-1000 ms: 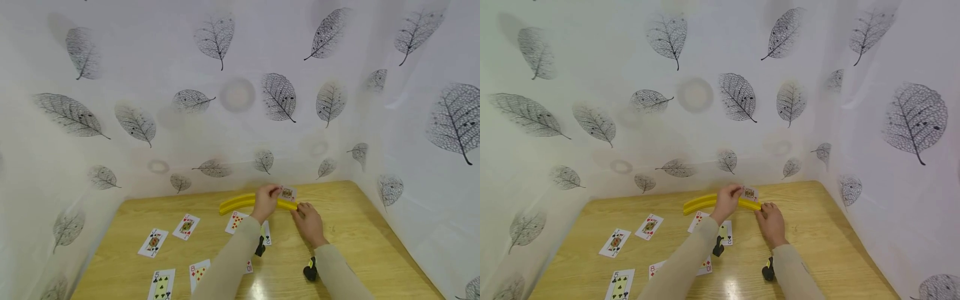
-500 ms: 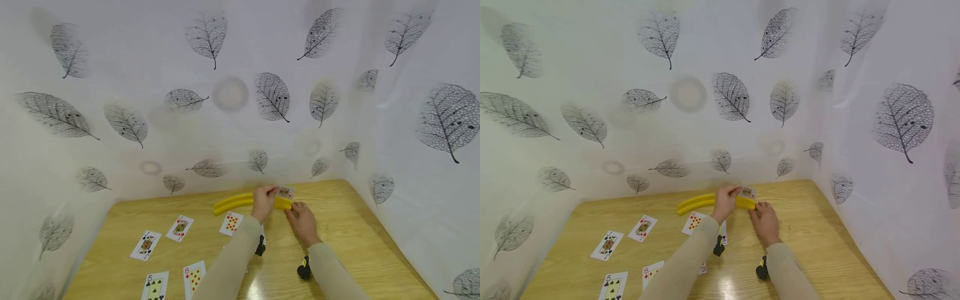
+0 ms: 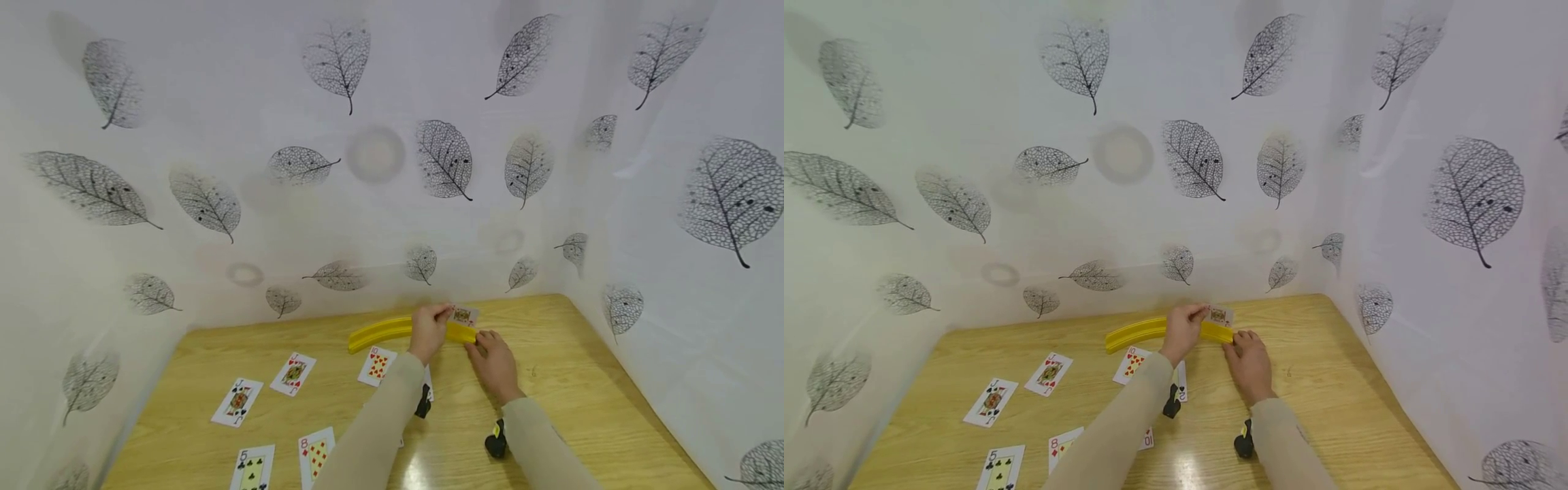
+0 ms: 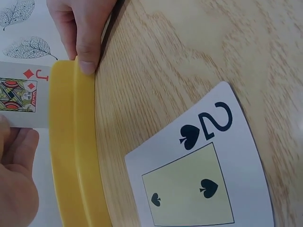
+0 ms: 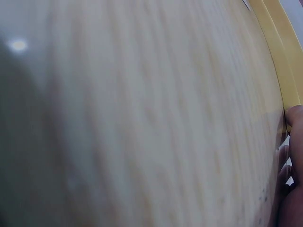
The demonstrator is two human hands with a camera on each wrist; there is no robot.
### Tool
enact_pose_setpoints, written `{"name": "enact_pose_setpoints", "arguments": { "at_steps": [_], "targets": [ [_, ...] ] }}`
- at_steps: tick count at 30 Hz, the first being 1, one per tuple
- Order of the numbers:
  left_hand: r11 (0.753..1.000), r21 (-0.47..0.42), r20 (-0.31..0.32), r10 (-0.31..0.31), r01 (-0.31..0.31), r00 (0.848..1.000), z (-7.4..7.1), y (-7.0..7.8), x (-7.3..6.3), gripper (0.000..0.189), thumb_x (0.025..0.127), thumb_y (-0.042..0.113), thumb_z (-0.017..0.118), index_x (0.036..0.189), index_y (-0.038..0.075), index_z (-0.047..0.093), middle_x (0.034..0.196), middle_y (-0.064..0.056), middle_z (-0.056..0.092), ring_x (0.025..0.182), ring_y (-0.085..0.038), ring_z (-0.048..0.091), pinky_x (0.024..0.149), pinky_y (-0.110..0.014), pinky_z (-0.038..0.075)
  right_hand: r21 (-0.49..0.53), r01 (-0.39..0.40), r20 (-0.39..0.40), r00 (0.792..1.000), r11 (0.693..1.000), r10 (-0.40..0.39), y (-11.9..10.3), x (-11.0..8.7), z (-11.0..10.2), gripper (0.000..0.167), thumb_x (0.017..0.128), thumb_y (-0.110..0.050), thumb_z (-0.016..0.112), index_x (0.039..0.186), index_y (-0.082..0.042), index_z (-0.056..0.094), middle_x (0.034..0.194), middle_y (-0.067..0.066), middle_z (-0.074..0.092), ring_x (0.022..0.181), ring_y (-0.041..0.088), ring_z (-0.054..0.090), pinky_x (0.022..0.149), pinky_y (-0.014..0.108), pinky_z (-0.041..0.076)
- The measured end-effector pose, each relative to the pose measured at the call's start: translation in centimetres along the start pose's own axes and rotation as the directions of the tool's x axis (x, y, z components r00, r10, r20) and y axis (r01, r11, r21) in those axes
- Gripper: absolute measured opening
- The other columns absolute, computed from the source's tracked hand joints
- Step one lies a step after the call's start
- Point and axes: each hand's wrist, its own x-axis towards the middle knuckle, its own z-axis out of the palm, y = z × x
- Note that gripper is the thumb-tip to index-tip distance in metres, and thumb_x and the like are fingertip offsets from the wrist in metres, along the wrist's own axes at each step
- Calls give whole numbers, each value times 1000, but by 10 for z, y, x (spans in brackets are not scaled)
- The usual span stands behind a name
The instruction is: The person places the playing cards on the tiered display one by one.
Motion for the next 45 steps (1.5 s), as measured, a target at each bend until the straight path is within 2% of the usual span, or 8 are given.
{"name": "enact_pose_setpoints", "arguments": {
  "at_steps": [4,9,17,24,30,37,45],
  "targets": [
    [999,5,19,-36,36,999,-2,-3,-1,18,99,2,70,114,-4,79,107,-20,80,93,-29,79,76,-26,65,0,27,-6,1000,1000,-27,0,-1,1,50,106,-26,64,137,13,61,146,32,59,144,52,47,119,67,39],
    [998,23,35,-52,51,998,-4,-5,-2,18,99,4,71,114,-2,80,107,-18,81,94,-27,79,76,-25,65,7,51,1,999,999,-51,-2,-1,2,49,107,-24,63,138,13,60,145,33,59,144,53,47,118,67,40],
    [996,28,62,-83,81,995,-7,-4,-2,20,102,5,67,117,-1,79,109,-17,80,94,-26,78,75,-25,64,3,44,6,999,999,-44,-4,-2,2,50,107,-25,62,138,14,59,146,33,58,144,53,47,119,68,39],
    [989,38,66,-143,141,987,-8,-4,-3,20,103,6,67,119,2,79,111,-16,80,94,-22,77,75,-23,63,-3,43,-12,999,999,-43,-4,-3,2,49,106,-25,64,137,14,61,144,33,60,142,53,49,118,68,40],
    [992,48,70,-124,120,990,-6,-7,-1,24,104,7,65,125,1,76,113,-16,80,96,-23,77,78,-23,63,-17,21,21,1000,1000,-20,-2,0,1,52,108,-27,61,140,13,59,147,32,58,145,52,46,121,66,37],
    [996,44,71,-83,80,994,-13,-11,-2,29,103,7,66,131,1,71,110,-16,80,94,-25,76,80,-25,64,-28,24,9,1000,999,-24,0,-2,2,52,108,-28,61,140,13,59,148,32,58,145,52,46,120,67,37],
    [990,41,101,-136,133,986,-32,-13,-5,26,102,4,67,127,0,73,106,-15,79,91,-21,74,72,-23,62,-22,20,21,1000,1000,-20,2,-4,2,53,108,-29,59,142,12,57,150,32,55,147,52,43,122,66,35]
  ]
}}
